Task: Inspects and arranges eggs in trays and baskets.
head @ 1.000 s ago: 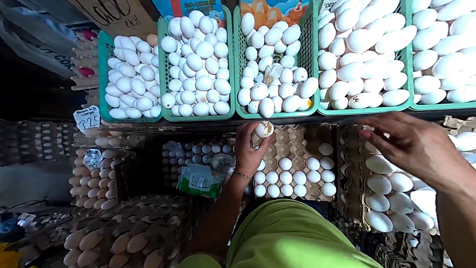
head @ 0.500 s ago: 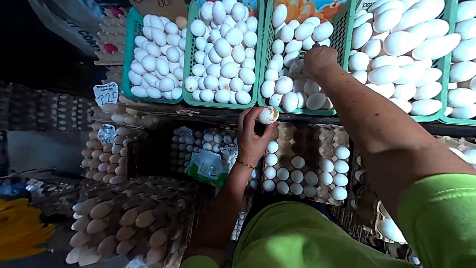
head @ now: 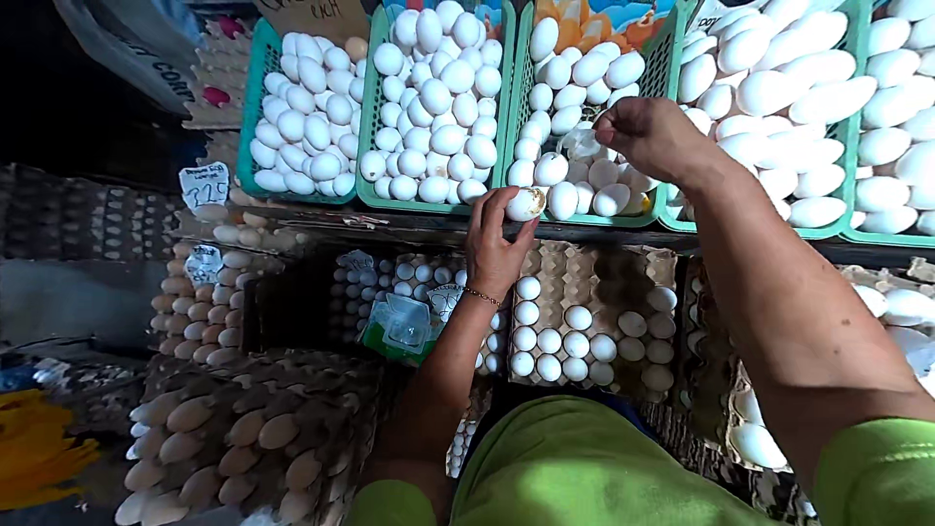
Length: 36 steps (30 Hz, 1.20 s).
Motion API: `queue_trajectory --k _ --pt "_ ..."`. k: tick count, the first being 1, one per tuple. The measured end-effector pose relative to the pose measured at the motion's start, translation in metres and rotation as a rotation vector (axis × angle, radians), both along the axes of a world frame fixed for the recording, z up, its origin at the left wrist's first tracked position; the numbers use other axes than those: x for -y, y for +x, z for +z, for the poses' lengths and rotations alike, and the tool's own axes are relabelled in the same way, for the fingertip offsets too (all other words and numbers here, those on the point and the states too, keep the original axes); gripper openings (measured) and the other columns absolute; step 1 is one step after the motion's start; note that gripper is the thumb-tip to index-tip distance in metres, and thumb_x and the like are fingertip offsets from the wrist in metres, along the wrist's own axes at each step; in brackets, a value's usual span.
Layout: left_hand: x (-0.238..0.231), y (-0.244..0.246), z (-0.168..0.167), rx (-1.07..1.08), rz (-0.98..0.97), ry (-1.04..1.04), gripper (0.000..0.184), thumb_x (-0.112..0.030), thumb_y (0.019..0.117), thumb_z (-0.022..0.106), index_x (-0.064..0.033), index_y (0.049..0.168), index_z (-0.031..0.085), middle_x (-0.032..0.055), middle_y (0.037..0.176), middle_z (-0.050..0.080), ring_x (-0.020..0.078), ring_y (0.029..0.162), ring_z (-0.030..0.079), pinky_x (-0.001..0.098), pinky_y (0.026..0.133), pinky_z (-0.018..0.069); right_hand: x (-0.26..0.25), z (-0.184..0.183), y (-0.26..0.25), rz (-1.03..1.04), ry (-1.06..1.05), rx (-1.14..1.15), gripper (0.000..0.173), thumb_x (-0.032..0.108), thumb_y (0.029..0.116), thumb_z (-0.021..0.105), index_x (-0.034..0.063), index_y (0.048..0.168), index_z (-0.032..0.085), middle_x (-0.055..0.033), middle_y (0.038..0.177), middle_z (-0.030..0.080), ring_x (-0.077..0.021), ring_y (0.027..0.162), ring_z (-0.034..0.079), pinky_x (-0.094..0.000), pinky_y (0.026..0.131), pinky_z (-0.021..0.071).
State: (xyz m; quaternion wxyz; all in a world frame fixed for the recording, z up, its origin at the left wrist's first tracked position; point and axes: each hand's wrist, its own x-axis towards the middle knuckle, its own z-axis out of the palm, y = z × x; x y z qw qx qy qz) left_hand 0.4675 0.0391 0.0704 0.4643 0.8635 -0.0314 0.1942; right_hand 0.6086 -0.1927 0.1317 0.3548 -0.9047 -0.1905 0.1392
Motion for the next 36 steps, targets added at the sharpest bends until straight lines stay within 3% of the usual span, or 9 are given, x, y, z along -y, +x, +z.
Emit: queue_trajectory --k 2,5,8,10,13,16,22,27,36 --pt "0.004 0.005 0.002 -0.026 0.001 0.014 0.046 -0.020 0.0894 0.080 -0.0015 0.129 0.064 0.0188 0.129 0.063 0.0243 0.120 0.062 0.0359 0.101 0.0531 0.005 0.014 -0.025 0.021 0.054 0.050 0.019 0.017 0.1053 0.055 0.0009 0.108 0.065 -0.0125 0.094 0.067 -0.0206 0.084 0.065 -0.0444 0.081 0.0533" --pt "0.013 0.011 0.005 -0.049 0.010 0.019 0.048 -0.021 0.0896 0.080 -0.0021 0.130 0.064 0.0197 0.130 0.062 0.0259 0.118 0.062 0.0366 0.100 0.0530 -0.001 0.023 -0.059 0.062 0.129 0.160 0.019 0.015 0.1036 0.058 -0.0011 0.108 0.067 -0.0149 0.098 0.070 -0.0228 0.088 0.069 -0.0449 0.084 0.0572" --pt "0.021 0.014 0.007 -0.052 0.019 0.018 0.049 -0.019 0.0881 0.081 -0.0030 0.131 0.064 0.0197 0.131 0.061 0.0258 0.117 0.063 0.0363 0.099 0.0542 -0.019 0.014 -0.087 0.016 0.293 0.273 0.018 0.014 0.1027 0.059 0.0003 0.105 0.070 -0.0112 0.099 0.071 -0.0136 0.087 0.068 -0.0317 0.082 0.0569" --pt "0.026 0.015 0.008 -0.065 0.014 0.022 0.048 -0.017 0.0877 0.080 -0.0027 0.131 0.064 0.0196 0.130 0.062 0.0255 0.116 0.063 0.0364 0.098 0.0539 -0.030 0.001 -0.098 -0.046 0.426 0.332 0.016 0.012 0.1017 0.062 -0.0007 0.103 0.072 -0.0129 0.105 0.070 -0.0124 0.095 0.068 -0.0264 0.087 0.0566" --pt "0.031 0.013 0.006 -0.076 0.000 0.005 0.047 -0.015 0.0875 0.078 -0.0025 0.130 0.064 0.0183 0.128 0.063 0.0240 0.114 0.064 0.0358 0.098 0.0539 -0.038 -0.019 -0.106 -0.127 0.472 0.381 0.016 0.012 0.1009 0.064 0.0010 0.102 0.075 -0.0120 0.106 0.072 -0.0150 0.101 0.068 -0.0295 0.093 0.0553" --pt "0.035 0.010 0.005 -0.070 -0.016 -0.034 0.047 -0.015 0.0867 0.080 -0.0021 0.129 0.064 0.0185 0.126 0.063 0.0237 0.112 0.064 0.0351 0.096 0.0543 -0.036 -0.025 -0.113 -0.131 0.387 0.425 0.019 0.012 0.1017 0.063 0.0053 0.112 0.078 -0.0119 0.117 0.073 -0.0228 0.113 0.065 -0.0363 0.101 0.0495" --pt "0.040 0.007 0.008 -0.055 -0.081 -0.104 0.046 -0.012 0.0866 0.078 -0.0006 0.129 0.064 0.0182 0.127 0.063 0.0230 0.115 0.064 0.0351 0.098 0.0541 -0.029 -0.023 -0.111 -0.067 0.272 0.497 0.026 0.016 0.1012 0.065 0.0050 0.123 0.074 -0.0164 0.122 0.070 -0.0313 0.116 0.062 -0.0419 0.102 0.0475" --pt "0.039 0.009 0.008 -0.014 -0.114 -0.169 0.047 -0.009 0.0856 0.079 0.0010 0.130 0.064 0.0192 0.128 0.063 0.0223 0.114 0.064 0.0337 0.096 0.0547 -0.025 -0.015 -0.104 -0.046 0.320 0.437 0.028 0.020 0.1006 0.066 0.0031 0.121 0.074 -0.0168 0.120 0.069 -0.0263 0.111 0.065 -0.0360 0.097 0.0527" --pt "0.035 0.010 0.001 0.060 -0.159 -0.246 0.048 -0.007 0.0842 0.082 0.0060 0.126 0.063 0.0212 0.126 0.064 0.0235 0.115 0.066 0.0346 0.097 0.0570 -0.027 -0.006 -0.089 -0.041 0.447 0.370 0.017 0.012 0.0998 0.066 0.0011 0.105 0.077 -0.0122 0.105 0.073 -0.0129 0.101 0.068 -0.0273 0.093 0.0542"
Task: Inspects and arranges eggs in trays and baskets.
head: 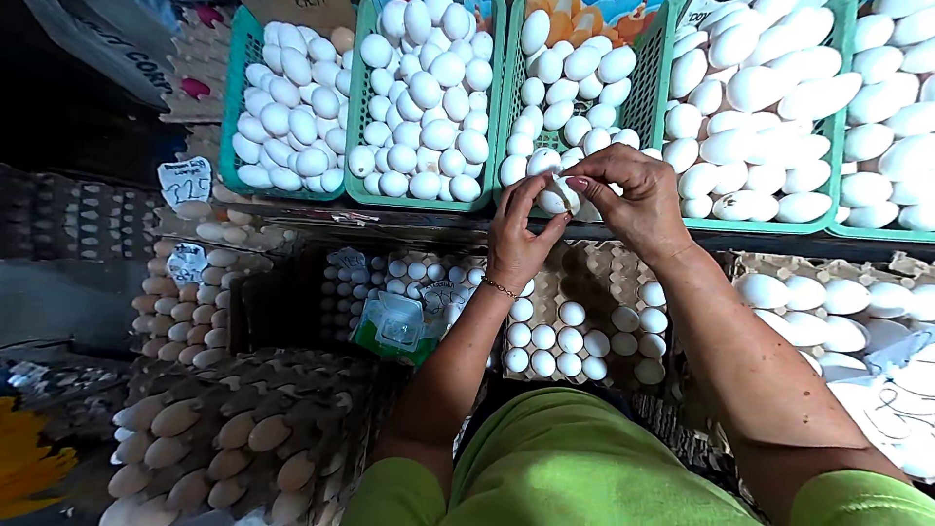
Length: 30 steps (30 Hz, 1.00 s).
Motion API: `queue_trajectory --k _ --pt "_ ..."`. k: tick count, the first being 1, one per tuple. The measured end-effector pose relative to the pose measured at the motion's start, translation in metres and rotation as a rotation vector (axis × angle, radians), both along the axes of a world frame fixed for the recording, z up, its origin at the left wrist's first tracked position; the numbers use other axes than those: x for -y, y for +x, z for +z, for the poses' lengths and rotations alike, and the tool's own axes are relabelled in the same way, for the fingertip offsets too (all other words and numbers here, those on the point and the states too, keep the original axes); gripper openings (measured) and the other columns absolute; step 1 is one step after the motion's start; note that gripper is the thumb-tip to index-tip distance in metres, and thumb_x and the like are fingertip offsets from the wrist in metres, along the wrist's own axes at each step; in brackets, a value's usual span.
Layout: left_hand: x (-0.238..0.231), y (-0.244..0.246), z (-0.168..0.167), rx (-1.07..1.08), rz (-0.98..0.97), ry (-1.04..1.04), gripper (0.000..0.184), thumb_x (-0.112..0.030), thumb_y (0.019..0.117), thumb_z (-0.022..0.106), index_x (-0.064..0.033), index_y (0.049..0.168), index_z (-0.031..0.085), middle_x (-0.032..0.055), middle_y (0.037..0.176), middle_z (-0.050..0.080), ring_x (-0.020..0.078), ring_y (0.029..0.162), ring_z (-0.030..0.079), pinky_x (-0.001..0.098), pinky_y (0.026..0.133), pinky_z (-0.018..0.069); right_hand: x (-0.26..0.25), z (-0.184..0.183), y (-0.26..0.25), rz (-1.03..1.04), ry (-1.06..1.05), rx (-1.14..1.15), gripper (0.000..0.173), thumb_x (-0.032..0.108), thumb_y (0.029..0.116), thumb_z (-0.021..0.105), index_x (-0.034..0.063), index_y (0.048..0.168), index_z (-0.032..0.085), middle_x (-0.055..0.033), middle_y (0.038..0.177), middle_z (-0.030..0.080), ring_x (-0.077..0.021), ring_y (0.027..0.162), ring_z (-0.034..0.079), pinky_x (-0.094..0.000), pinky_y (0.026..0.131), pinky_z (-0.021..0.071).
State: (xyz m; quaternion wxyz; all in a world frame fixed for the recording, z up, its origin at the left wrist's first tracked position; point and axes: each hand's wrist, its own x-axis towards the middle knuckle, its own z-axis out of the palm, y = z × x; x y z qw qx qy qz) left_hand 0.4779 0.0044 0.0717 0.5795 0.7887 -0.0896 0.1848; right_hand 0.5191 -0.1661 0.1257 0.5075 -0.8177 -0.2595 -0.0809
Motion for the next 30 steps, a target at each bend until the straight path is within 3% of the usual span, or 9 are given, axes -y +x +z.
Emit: queue_trajectory --k 6,9,14,19,22,26,30 --pt "-0.005 -0.001 -0.004 0.036 -0.047 -0.003 0.046 -0.006 0.0842 0.082 0.0072 0.124 0.064 0.0221 0.126 0.063 0.0245 0.115 0.066 0.0360 0.098 0.0574 0.000 -0.001 0.009 -0.006 0.009 -0.156 0.015 0.012 0.0994 0.065 0.0030 0.105 0.076 -0.0065 0.100 0.072 -0.0027 0.089 0.066 -0.0184 0.083 0.0550" --pt "-0.006 -0.003 -0.001 0.069 -0.053 0.022 0.045 -0.008 0.0848 0.083 0.0057 0.123 0.065 0.0210 0.127 0.064 0.0245 0.118 0.064 0.0357 0.099 0.0561 0.011 -0.003 0.015 -0.095 -0.004 -0.284 0.016 0.014 0.0998 0.064 0.0043 0.107 0.075 -0.0035 0.096 0.073 -0.0011 0.082 0.066 -0.0202 0.078 0.0552" --pt "-0.008 -0.004 -0.001 0.112 -0.027 0.076 0.041 -0.009 0.0842 0.084 0.0022 0.121 0.068 0.0199 0.127 0.063 0.0239 0.121 0.062 0.0336 0.100 0.0540 0.026 0.006 0.006 -0.144 0.188 -0.380 0.012 0.012 0.0988 0.066 0.0056 0.107 0.074 0.0033 0.092 0.073 -0.0008 0.081 0.068 -0.0206 0.077 0.0576" --pt "-0.004 -0.007 -0.004 0.163 -0.009 0.153 0.039 -0.003 0.0819 0.082 0.0024 0.118 0.068 0.0206 0.125 0.063 0.0236 0.120 0.063 0.0329 0.100 0.0543 0.011 0.020 -0.013 -0.053 0.001 -0.248 0.017 0.017 0.0993 0.066 0.0065 0.109 0.076 -0.0074 0.110 0.069 -0.0090 0.098 0.067 -0.0235 0.085 0.0574" --pt "-0.002 -0.009 -0.007 0.253 0.023 0.204 0.036 -0.002 0.0826 0.080 0.0034 0.116 0.068 0.0217 0.122 0.064 0.0238 0.116 0.064 0.0311 0.098 0.0544 0.003 0.025 -0.023 -0.064 -0.141 -0.235 0.022 0.025 0.0996 0.067 0.0077 0.110 0.075 -0.0081 0.107 0.068 -0.0090 0.091 0.067 -0.0227 0.078 0.0577" --pt "-0.003 -0.010 -0.012 0.358 0.000 0.224 0.033 -0.001 0.0868 0.075 0.0011 0.119 0.067 0.0205 0.121 0.064 0.0244 0.117 0.063 0.0306 0.101 0.0520 0.008 0.022 -0.028 -0.132 -0.074 -0.323 0.015 0.018 0.0998 0.065 0.0067 0.105 0.074 -0.0036 0.098 0.069 -0.0027 0.083 0.066 -0.0182 0.076 0.0560" --pt "-0.002 -0.011 -0.012 0.356 0.003 0.209 0.035 -0.006 0.0861 0.081 0.0014 0.118 0.068 0.0207 0.120 0.064 0.0241 0.117 0.063 0.0309 0.101 0.0529 0.020 0.017 -0.034 -0.246 -0.162 -0.377 0.015 0.017 0.0995 0.066 0.0075 0.106 0.075 -0.0050 0.098 0.070 -0.0056 0.081 0.064 -0.0234 0.077 0.0541"
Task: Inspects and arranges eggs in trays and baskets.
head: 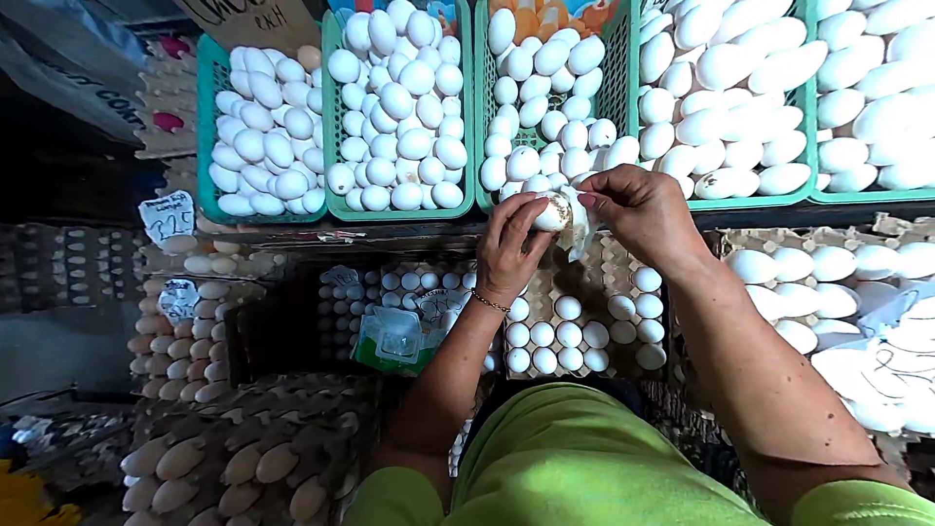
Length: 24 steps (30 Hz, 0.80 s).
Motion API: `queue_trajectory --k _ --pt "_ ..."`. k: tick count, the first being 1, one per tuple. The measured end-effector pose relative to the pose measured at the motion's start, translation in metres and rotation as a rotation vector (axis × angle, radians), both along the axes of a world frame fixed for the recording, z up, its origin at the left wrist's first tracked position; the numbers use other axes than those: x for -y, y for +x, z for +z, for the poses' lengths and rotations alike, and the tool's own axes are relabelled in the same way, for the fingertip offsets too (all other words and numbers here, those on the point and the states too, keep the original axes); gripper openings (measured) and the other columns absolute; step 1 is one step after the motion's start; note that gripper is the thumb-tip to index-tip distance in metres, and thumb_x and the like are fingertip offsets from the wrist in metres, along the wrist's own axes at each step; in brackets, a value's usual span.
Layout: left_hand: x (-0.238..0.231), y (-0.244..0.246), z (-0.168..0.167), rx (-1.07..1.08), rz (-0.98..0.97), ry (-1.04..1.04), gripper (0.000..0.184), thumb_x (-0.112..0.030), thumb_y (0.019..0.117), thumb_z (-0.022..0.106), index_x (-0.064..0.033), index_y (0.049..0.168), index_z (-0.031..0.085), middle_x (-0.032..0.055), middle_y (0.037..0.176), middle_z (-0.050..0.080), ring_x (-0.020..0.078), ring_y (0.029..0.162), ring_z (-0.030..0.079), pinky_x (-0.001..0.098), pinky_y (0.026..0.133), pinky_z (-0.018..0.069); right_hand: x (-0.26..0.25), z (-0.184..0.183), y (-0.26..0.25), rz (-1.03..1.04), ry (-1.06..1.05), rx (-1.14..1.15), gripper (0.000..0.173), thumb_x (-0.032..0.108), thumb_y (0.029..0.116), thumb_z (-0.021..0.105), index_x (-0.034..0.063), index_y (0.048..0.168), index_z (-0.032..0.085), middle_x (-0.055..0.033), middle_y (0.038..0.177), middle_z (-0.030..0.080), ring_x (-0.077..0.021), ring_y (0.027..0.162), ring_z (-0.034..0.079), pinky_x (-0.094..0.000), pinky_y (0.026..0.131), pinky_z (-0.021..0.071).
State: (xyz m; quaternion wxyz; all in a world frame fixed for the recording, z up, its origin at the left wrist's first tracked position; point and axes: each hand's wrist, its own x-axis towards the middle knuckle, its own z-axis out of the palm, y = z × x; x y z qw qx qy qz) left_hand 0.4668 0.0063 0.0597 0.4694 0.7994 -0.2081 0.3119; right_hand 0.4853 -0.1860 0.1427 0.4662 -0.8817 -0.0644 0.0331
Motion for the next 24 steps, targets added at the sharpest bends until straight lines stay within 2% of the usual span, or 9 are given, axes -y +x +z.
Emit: queue_trajectory --k 5,7,10,13,15,19,22,24 --pt "0.001 0.000 -0.002 -0.017 -0.030 0.005 0.036 -0.006 0.0857 0.081 -0.0001 0.119 0.068 0.0189 0.122 0.064 0.0227 0.118 0.063 0.0308 0.101 0.0533 0.003 0.003 -0.018 0.003 0.067 0.111 0.016 0.013 0.1000 0.064 0.0055 0.112 0.073 -0.0055 0.102 0.071 -0.0056 0.086 0.067 -0.0224 0.079 0.0570" --pt "0.002 -0.003 -0.002 -0.042 -0.056 0.010 0.035 -0.004 0.0857 0.078 0.0001 0.119 0.068 0.0187 0.123 0.064 0.0232 0.119 0.063 0.0309 0.102 0.0525 -0.004 0.004 -0.031 0.050 0.027 0.207 0.016 0.007 0.0993 0.062 0.0025 0.110 0.073 -0.0094 0.102 0.069 -0.0113 0.088 0.067 -0.0263 0.080 0.0575" --pt "0.003 -0.010 -0.003 -0.109 -0.082 -0.023 0.038 -0.005 0.0840 0.080 0.0007 0.119 0.067 0.0179 0.124 0.064 0.0227 0.120 0.062 0.0324 0.103 0.0527 -0.006 -0.006 -0.048 0.022 -0.108 0.330 0.016 -0.001 0.0937 0.063 -0.0004 0.105 0.074 -0.0142 0.098 0.069 -0.0207 0.085 0.069 -0.0335 0.078 0.0595" --pt "0.002 -0.018 -0.005 -0.206 -0.061 -0.049 0.043 -0.012 0.0839 0.084 -0.0013 0.121 0.065 0.0161 0.126 0.063 0.0209 0.122 0.061 0.0332 0.103 0.0529 0.005 -0.020 -0.067 -0.072 -0.155 0.321 0.018 0.003 0.0955 0.064 -0.0013 0.111 0.072 -0.0161 0.100 0.070 -0.0227 0.087 0.070 -0.0353 0.079 0.0597" --pt "0.001 -0.023 -0.007 -0.279 -0.031 -0.047 0.046 -0.015 0.0833 0.085 -0.0020 0.122 0.065 0.0161 0.125 0.063 0.0207 0.118 0.063 0.0335 0.100 0.0544 0.017 -0.023 -0.077 -0.119 -0.168 0.276 0.018 0.007 0.0981 0.064 -0.0010 0.114 0.071 -0.0153 0.102 0.071 -0.0209 0.089 0.071 -0.0350 0.081 0.0603" --pt "-0.007 -0.038 -0.018 -0.398 -0.012 0.004 0.047 -0.020 0.0835 0.085 -0.0026 0.122 0.065 0.0156 0.124 0.064 0.0210 0.117 0.063 0.0352 0.099 0.0541 0.032 -0.026 -0.100 -0.118 -0.218 0.251 0.016 0.006 0.0964 0.062 0.0012 0.106 0.073 -0.0132 0.099 0.071 -0.0200 0.086 0.070 -0.0347 0.078 0.0592" --pt "-0.015 -0.051 -0.024 -0.500 -0.005 0.027 0.049 -0.021 0.0848 0.084 -0.0024 0.126 0.066 0.0146 0.126 0.066 0.0213 0.120 0.063 0.0379 0.103 0.0517 0.032 -0.029 -0.121 -0.106 -0.225 0.266 0.016 0.008 0.0970 0.061 0.0049 0.103 0.076 -0.0102 0.101 0.074 -0.0217 0.094 0.071 -0.0371 0.084 0.0586" --pt "-0.020 -0.059 -0.028 -0.559 -0.016 -0.010 0.050 -0.023 0.0878 0.082 -0.0018 0.129 0.064 0.0139 0.126 0.066 0.0203 0.117 0.064 0.0379 0.102 0.0530 0.031 -0.032 -0.137 -0.134 -0.169 0.248 0.017 0.010 0.0982 0.060 0.0063 0.103 0.076 -0.0078 0.102 0.075 -0.0204 0.098 0.068 -0.0346 0.086 0.0540"
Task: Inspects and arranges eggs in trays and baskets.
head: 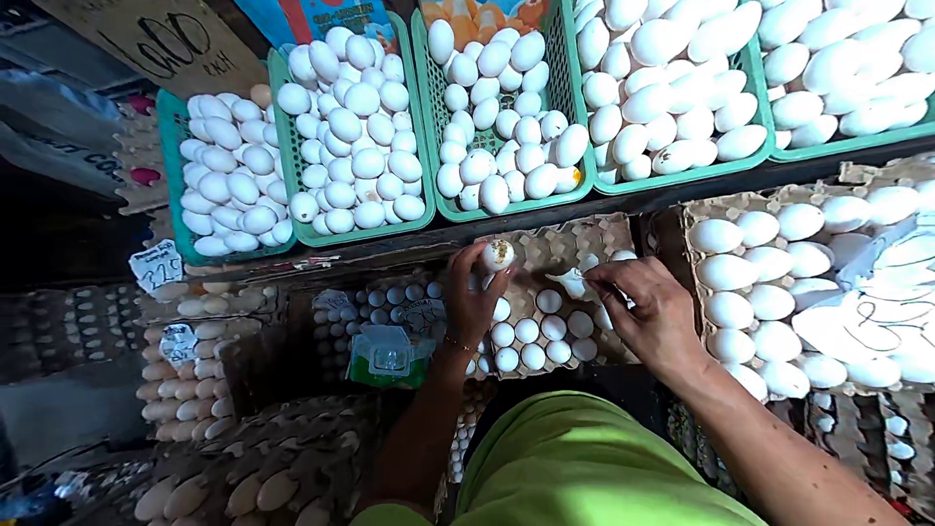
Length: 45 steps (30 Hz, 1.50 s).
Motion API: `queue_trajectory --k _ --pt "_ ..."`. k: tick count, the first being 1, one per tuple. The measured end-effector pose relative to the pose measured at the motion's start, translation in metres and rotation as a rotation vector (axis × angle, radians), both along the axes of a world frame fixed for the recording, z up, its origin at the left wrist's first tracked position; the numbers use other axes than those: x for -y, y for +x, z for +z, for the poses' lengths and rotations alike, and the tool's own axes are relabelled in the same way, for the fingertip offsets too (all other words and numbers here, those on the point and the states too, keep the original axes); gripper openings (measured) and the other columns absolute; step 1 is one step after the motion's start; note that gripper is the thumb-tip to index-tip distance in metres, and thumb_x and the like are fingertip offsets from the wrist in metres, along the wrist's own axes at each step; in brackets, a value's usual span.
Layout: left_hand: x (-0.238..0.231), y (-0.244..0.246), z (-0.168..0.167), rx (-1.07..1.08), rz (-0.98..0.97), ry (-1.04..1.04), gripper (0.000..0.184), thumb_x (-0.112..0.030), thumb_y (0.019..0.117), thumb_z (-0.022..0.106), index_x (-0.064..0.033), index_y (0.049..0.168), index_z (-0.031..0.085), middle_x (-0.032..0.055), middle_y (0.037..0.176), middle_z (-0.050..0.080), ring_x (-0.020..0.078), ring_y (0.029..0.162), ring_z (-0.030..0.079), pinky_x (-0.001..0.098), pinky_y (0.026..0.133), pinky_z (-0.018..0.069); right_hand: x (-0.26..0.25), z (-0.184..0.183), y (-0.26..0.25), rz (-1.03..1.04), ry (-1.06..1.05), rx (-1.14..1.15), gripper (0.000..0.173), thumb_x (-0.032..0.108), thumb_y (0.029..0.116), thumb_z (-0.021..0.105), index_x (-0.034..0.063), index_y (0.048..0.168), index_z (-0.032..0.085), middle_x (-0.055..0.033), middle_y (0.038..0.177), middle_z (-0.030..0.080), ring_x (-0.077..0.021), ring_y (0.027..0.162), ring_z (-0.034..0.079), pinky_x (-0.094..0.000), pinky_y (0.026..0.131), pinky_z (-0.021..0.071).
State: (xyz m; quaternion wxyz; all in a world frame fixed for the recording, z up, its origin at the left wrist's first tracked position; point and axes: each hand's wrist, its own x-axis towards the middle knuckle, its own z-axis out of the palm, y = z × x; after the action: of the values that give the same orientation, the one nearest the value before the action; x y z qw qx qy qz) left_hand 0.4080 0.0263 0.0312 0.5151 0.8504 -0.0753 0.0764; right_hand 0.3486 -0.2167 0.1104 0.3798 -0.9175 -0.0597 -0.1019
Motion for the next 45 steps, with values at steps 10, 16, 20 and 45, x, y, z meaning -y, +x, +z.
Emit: queue_trajectory --k 10,16,20,45 --pt "0.035 -0.038 0.005 -0.158 -0.017 -0.147 0.058 -0.018 0.0884 0.081 -0.0041 0.138 0.054 0.0029 0.118 0.067 0.0072 0.101 0.066 0.0259 0.089 0.0570 0.045 -0.003 -0.119 -0.064 0.436 -0.021 0.013 0.005 0.0999 0.061 -0.0009 0.106 0.070 -0.0083 0.105 0.071 -0.0102 0.097 0.070 -0.0281 0.087 0.0608" --pt "0.065 -0.059 0.011 -0.125 -0.167 -0.186 0.058 -0.015 0.0911 0.077 -0.0013 0.139 0.047 0.0019 0.124 0.064 0.0113 0.107 0.066 0.0313 0.094 0.0572 0.087 -0.082 -0.266 -0.191 0.169 -0.318 0.017 0.001 0.0973 0.059 0.0001 0.107 0.074 -0.0163 0.109 0.072 -0.0253 0.099 0.072 -0.0391 0.087 0.0613" --pt "0.085 -0.075 0.011 -0.115 -0.184 -0.213 0.058 -0.013 0.0905 0.078 0.0017 0.137 0.046 0.0032 0.120 0.063 0.0121 0.105 0.065 0.0322 0.095 0.0565 0.108 -0.143 -0.360 -0.422 0.175 -0.682 0.023 0.000 0.0994 0.054 -0.0037 0.115 0.071 -0.0228 0.120 0.068 -0.0364 0.107 0.070 -0.0527 0.093 0.0575" --pt "0.192 -0.146 0.084 -0.020 -0.314 -0.113 0.044 0.006 0.0930 0.063 0.0140 0.132 0.044 0.0118 0.115 0.060 0.0120 0.106 0.063 0.0264 0.095 0.0527 0.118 -0.167 -0.661 -1.088 0.186 -1.376 0.033 0.000 0.0998 0.059 -0.0065 0.132 0.062 -0.0293 0.146 0.052 -0.0504 0.128 0.056 -0.0677 0.103 0.0457"
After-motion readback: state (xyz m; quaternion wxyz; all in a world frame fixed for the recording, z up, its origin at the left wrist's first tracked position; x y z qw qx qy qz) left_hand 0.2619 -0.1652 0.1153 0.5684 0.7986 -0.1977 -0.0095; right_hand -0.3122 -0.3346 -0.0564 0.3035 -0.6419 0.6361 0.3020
